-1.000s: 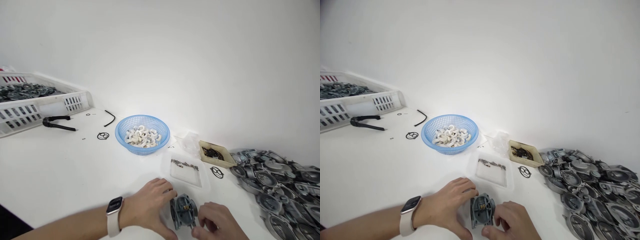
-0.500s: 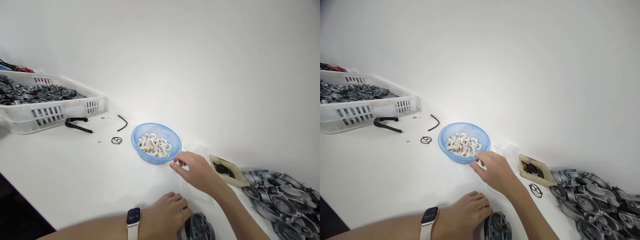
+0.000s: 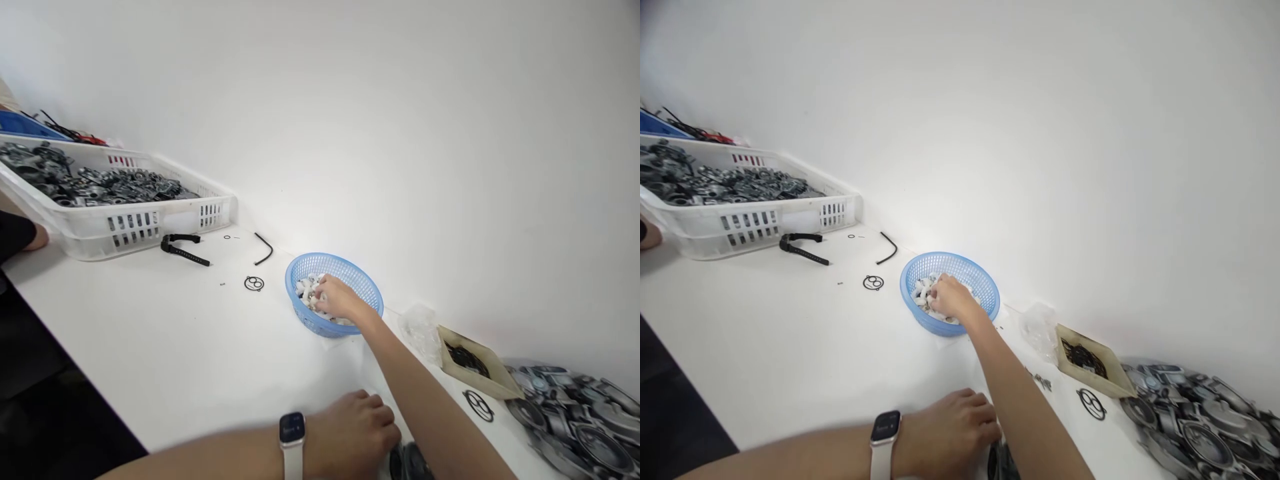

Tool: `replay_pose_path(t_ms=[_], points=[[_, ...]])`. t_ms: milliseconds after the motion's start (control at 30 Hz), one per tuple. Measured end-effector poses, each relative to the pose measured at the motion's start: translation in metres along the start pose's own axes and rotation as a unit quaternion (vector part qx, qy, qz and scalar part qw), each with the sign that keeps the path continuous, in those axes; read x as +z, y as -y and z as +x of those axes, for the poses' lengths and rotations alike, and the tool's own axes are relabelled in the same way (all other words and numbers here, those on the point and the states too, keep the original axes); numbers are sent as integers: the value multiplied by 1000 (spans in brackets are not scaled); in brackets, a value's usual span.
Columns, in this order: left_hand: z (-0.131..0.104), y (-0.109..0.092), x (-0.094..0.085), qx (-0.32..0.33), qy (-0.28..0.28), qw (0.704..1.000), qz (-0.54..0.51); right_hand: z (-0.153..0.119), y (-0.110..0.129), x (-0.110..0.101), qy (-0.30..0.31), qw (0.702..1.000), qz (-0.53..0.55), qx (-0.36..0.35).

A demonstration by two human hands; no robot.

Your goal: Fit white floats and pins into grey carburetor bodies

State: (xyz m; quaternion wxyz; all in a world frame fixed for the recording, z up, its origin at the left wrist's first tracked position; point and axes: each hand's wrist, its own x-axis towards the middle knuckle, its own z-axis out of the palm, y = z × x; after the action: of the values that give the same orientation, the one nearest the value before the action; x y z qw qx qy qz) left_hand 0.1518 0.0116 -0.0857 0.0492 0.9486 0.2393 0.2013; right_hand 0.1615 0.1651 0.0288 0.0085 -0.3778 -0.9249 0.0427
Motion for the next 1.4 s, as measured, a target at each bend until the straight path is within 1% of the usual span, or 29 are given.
replay_pose_path(t_ms=[67, 133, 200, 267, 333, 400, 467, 533, 633, 700, 800, 867, 967, 1033, 1167, 1333, 1400], points=[[-2, 1, -5, 1, 8, 1000, 0, -22, -5, -15, -21, 999, 28, -8], [-4, 1, -9, -9, -8, 1000, -12, -55, -10, -33, -38, 997, 59, -14], [-5, -1, -10, -19, -33, 998, -42, -97, -12, -50, -46, 995, 84, -10], [-7, -4, -12, -24, -47, 996, -76, -145, -11, -59, -52, 994, 97, 8], [-8, -8, -14, -30, -52, 994, -88, -192, -10, -60, -52, 993, 101, 39], [-8, -10, -18, -43, -58, 994, -77, -233, -7, -52, -36, 991, 102, 84], [-8, -10, -22, -62, -69, 994, -61, -263, -4, -41, -8, 988, 100, 120], [-7, -8, -25, -81, -77, 992, -66, -283, 0, -29, 12, 984, 103, 144], [-6, -3, -27, -88, -64, 987, -121, -296, 7, -15, 27, 980, 109, 161], [-7, -1, -26, -84, -35, 983, -158, -297, 11, -10, 39, 977, 121, 172], [-7, 0, -22, -84, 2, 980, -180, -297, 10, -7, 51, 970, 151, 183], [-8, 1, -22, -79, 4, 979, -185, -298, 7, -5, 51, 970, 170, 169], [-8, 2, -27, -75, -2, 978, -196, -298, 2, -2, 42, 972, 193, 131], [-8, 2, -31, -74, 9, 975, -207, -297, 0, 1, 37, 971, 203, 120], [-6, 0, -34, -90, 32, 972, -217, -295, -1, 5, 38, 968, 211, 129], [-6, -3, -30, -93, 16, 972, -213, -294, -1, 6, 40, 964, 230, 130], [-6, -3, -29, -97, 9, 972, -213, -297, -3, 6, 44, 961, 234, 142]])
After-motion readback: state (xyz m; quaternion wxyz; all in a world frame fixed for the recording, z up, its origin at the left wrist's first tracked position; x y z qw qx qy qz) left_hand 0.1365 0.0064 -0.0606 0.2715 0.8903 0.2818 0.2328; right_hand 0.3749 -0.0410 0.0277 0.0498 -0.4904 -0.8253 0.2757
